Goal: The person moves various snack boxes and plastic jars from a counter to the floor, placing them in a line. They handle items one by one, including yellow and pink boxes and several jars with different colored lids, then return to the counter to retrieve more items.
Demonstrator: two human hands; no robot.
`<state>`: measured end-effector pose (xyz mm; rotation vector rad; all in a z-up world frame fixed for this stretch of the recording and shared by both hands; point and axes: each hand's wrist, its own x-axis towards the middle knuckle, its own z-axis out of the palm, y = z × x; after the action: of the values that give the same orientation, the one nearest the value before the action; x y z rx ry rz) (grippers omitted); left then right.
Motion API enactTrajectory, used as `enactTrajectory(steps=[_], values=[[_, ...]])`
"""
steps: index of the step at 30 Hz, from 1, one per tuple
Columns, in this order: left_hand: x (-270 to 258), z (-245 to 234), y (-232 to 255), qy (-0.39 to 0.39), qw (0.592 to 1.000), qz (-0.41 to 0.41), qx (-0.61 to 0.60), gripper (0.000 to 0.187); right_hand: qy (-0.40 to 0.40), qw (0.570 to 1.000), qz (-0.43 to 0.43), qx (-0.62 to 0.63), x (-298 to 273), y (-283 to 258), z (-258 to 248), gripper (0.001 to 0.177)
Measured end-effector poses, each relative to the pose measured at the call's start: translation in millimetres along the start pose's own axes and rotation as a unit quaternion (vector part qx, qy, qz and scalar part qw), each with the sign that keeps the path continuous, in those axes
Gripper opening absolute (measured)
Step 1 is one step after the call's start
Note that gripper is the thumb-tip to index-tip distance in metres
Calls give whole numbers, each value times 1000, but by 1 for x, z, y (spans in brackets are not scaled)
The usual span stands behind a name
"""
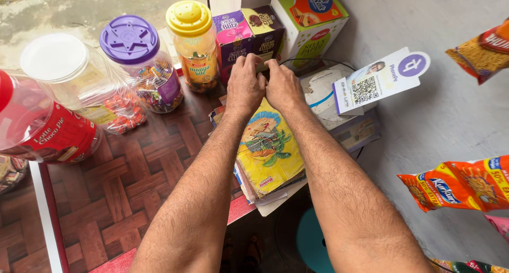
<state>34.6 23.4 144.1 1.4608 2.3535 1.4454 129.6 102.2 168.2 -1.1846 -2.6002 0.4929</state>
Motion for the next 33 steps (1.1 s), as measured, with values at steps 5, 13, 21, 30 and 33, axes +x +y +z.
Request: enactTrajectory(steps=[5,13,21,30,33], values=[[38,-2,33,-37,999,20,-17,29,9,999,33,29,11,1,-39,38],[96,40,44,-61,996,-50,-28,37,41,995,63,67,64,41,-50,68],[148,128,46,-56,977,-203,-38,68,136,983,89,91,127,106,-54,77],[168,126,81,-50,954,-291,56,75,161,978,129,-16,161,119,-38,74],[172,126,79,-66,948,-301,76,68,98,980,175,3,169,118,-40,79]])
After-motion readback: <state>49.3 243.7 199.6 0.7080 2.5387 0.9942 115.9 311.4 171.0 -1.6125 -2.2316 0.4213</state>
